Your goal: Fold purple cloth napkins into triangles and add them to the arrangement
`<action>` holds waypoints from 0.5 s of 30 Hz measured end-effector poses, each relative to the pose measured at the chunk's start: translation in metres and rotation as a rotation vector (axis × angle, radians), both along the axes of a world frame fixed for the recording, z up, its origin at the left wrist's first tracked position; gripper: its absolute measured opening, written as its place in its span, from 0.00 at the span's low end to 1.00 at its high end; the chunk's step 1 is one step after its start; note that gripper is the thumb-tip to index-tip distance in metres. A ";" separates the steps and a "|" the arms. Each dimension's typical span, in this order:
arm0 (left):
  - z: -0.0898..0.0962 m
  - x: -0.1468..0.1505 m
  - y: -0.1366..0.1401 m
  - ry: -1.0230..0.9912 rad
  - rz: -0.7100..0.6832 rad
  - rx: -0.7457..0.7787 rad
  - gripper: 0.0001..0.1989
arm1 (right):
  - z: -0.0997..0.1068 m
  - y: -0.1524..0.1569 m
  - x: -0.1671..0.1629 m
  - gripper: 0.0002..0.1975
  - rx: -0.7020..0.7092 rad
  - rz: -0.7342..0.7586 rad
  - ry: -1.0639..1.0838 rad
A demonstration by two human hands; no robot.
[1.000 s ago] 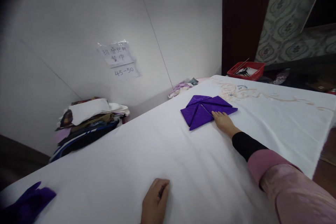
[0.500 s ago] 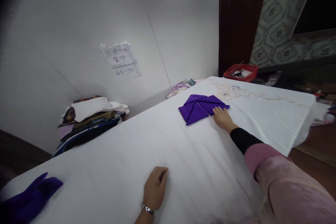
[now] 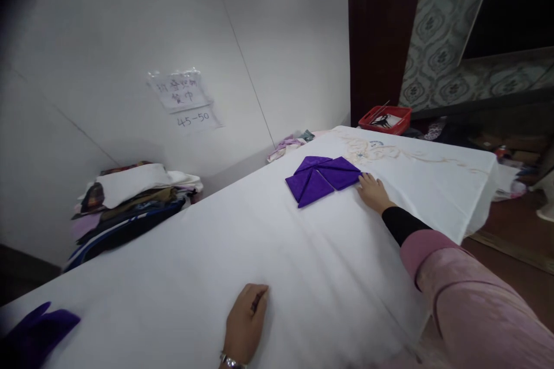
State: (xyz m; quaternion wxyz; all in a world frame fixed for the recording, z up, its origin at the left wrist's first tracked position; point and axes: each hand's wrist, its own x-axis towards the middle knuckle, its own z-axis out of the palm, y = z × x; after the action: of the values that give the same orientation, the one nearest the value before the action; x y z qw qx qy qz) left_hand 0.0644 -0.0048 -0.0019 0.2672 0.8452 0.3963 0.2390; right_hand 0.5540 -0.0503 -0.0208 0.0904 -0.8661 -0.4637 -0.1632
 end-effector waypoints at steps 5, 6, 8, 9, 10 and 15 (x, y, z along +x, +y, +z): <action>0.001 0.000 -0.002 0.000 0.009 -0.014 0.10 | -0.012 0.014 0.005 0.25 -0.031 -0.006 0.039; 0.001 0.000 -0.002 -0.002 0.013 -0.014 0.10 | -0.014 0.016 0.006 0.25 -0.028 -0.008 0.038; 0.001 0.000 -0.003 -0.004 0.018 -0.007 0.10 | -0.019 0.016 0.009 0.26 -0.026 -0.014 0.045; 0.000 0.000 -0.003 -0.003 0.020 -0.004 0.10 | -0.021 0.016 0.010 0.26 -0.026 -0.015 0.049; 0.000 0.001 -0.003 -0.002 0.018 -0.001 0.10 | -0.022 0.016 0.012 0.26 -0.022 -0.015 0.050; -0.001 0.001 -0.004 0.000 0.010 -0.011 0.10 | -0.022 0.014 0.016 0.26 -0.010 -0.015 0.041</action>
State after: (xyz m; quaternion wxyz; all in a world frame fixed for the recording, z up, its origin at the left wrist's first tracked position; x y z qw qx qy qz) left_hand 0.0657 -0.0085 -0.0029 0.2705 0.8418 0.4019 0.2382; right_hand 0.5698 -0.0359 -0.0428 0.0944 -0.8732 -0.4559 -0.1439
